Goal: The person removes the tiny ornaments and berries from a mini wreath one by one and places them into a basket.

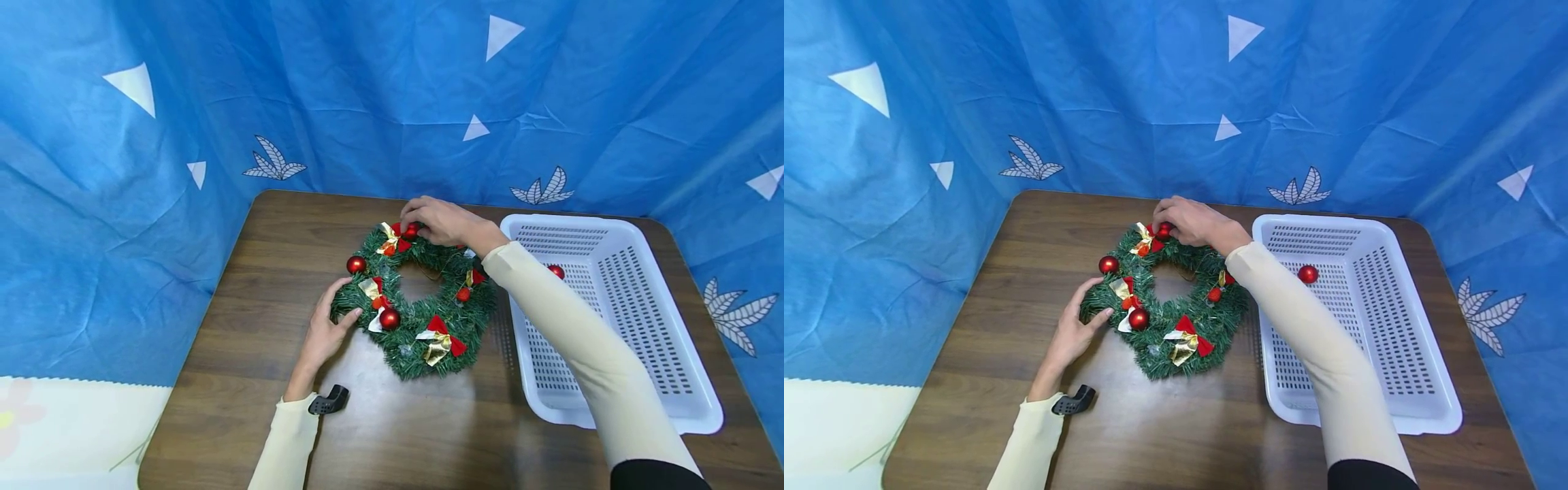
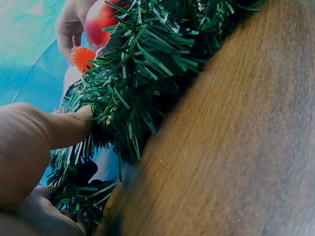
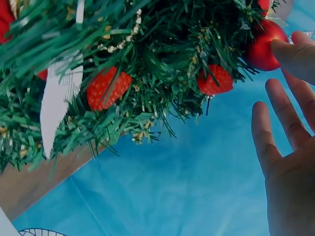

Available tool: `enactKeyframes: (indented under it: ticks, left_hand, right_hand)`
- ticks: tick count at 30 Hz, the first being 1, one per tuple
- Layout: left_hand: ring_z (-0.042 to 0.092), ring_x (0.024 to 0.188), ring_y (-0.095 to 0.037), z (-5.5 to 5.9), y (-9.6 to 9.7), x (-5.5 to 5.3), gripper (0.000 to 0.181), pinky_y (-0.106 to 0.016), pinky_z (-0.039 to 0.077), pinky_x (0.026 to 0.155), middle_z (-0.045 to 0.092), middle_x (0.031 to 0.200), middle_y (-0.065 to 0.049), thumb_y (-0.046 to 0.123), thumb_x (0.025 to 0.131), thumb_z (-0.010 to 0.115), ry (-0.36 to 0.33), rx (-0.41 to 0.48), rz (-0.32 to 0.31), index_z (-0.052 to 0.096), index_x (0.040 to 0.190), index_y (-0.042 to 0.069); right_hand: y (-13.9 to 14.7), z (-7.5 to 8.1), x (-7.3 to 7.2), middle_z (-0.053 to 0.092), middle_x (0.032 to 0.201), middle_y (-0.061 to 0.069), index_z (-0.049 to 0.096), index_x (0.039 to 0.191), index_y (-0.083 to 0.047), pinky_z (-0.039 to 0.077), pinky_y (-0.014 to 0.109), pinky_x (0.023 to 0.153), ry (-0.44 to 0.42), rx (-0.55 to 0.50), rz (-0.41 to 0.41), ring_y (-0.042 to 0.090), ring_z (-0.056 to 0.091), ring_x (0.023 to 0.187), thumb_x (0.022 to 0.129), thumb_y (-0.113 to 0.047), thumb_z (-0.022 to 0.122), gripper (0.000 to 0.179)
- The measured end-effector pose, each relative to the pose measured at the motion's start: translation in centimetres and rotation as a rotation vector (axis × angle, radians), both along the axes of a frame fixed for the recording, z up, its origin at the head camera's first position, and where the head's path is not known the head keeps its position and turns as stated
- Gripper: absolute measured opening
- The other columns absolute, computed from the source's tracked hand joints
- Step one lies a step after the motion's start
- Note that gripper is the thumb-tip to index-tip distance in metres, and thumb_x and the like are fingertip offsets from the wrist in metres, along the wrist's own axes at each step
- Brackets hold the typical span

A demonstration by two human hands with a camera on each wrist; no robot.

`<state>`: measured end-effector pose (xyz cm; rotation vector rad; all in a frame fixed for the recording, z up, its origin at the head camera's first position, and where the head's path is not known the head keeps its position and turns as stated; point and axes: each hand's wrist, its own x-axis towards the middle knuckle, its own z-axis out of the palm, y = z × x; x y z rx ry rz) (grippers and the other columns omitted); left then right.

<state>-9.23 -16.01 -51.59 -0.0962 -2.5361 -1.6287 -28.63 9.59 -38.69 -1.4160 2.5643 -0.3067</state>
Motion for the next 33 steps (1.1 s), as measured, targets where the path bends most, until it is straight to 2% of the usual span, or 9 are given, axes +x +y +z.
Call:
enactKeyframes:
  ticks: [11,15,26,33]
  left_hand:
    - [0.042,0.141,-0.029,-0.1,0.1,-0.1,0.061,-0.052,0.031,0.117,0.049,0.149,-0.008,0.016,0.091,0.075,0.000,0.007,0.001,0.049,0.146,0.026]
    - [0.043,0.140,-0.029,-0.1,0.1,-0.1,0.061,-0.052,0.032,0.116,0.050,0.149,-0.009,0.016,0.091,0.075,0.004,0.004,-0.001,0.049,0.146,0.024]
    - [0.043,0.140,-0.032,0.5,0.2,-0.1,0.062,-0.056,0.031,0.116,0.049,0.149,-0.010,0.017,0.091,0.075,-0.004,0.019,-0.009,0.049,0.146,0.023]
    - [0.041,0.142,-0.034,1.0,0.1,0.0,0.062,-0.058,0.029,0.116,0.048,0.151,-0.011,0.018,0.091,0.075,-0.034,0.014,-0.003,0.048,0.147,0.022]
  right_hand:
    - [-0.2,-0.7,-0.1,0.057,0.138,0.009,0.071,0.119,-0.014,0.037,0.047,0.115,-0.011,0.007,-0.005,0.032,0.047,0.133,0.094,-0.003,0.065,0.027]
    - [-0.3,-0.9,-0.2,0.058,0.137,0.009,0.071,0.119,-0.013,0.039,0.048,0.113,-0.010,0.015,-0.002,0.032,0.049,0.132,0.094,-0.003,0.065,0.028]
    - [-0.2,-0.6,-0.1,0.058,0.135,0.009,0.070,0.120,-0.012,0.040,0.046,0.112,-0.034,0.009,0.004,0.031,0.049,0.131,0.096,-0.002,0.061,0.027]
    - [-0.1,-0.2,-0.2,0.059,0.134,0.007,0.071,0.119,-0.013,0.035,0.045,0.118,-0.019,0.007,0.002,0.029,0.049,0.132,0.097,-0.005,0.063,0.025]
